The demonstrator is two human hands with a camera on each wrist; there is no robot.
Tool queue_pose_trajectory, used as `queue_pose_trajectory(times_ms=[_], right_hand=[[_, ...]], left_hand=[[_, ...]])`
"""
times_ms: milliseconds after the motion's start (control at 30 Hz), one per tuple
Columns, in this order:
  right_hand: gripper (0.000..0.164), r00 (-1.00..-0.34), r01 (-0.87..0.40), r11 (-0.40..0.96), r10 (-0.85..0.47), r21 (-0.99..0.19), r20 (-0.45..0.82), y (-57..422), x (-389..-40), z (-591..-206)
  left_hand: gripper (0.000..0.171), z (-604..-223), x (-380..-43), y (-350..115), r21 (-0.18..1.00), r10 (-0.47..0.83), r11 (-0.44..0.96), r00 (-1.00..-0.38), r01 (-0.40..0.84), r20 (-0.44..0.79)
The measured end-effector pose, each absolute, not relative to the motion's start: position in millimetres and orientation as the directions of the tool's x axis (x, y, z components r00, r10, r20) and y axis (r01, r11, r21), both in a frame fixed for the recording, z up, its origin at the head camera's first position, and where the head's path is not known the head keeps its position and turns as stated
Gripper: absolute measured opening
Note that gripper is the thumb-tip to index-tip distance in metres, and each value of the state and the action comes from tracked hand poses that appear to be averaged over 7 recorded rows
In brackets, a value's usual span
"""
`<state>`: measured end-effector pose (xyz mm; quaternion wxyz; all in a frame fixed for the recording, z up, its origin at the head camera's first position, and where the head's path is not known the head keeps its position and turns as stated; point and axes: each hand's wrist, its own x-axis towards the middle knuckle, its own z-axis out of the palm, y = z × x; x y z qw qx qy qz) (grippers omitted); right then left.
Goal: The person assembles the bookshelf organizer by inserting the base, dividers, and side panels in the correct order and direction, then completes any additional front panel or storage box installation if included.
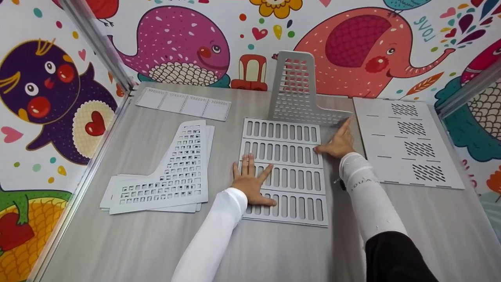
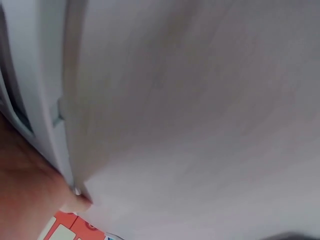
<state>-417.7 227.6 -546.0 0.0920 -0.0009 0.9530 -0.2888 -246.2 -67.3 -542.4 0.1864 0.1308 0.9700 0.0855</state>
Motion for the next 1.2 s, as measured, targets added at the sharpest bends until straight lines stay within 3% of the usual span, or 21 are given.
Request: queue_pose_trajectory(times_ms=[367,700,1200], right_hand=[[0.14,-0.973,0.003,0.868,-0.112,-0.496,-0.202,222.7,-420.7,-536.3],[0.109,-0.953,-0.113,0.881,-0.227,-0.459,-0.202,223.1,-420.7,-532.9],[0.097,-0.877,-0.097,0.921,-0.258,-0.377,-0.406,215.3,-428.6,-507.8]], left_hand=[[0.111,-535.5,-245.0,-67.0,0.234,0.278,0.95,-0.901,0.206,-0.332],[0.11,-534.9,-245.7,-63.6,0.234,0.28,0.949,-0.9,0.209,-0.333],[0.11,-539.9,-252.5,-55.5,0.25,0.266,0.949,-0.909,0.19,-0.322]])
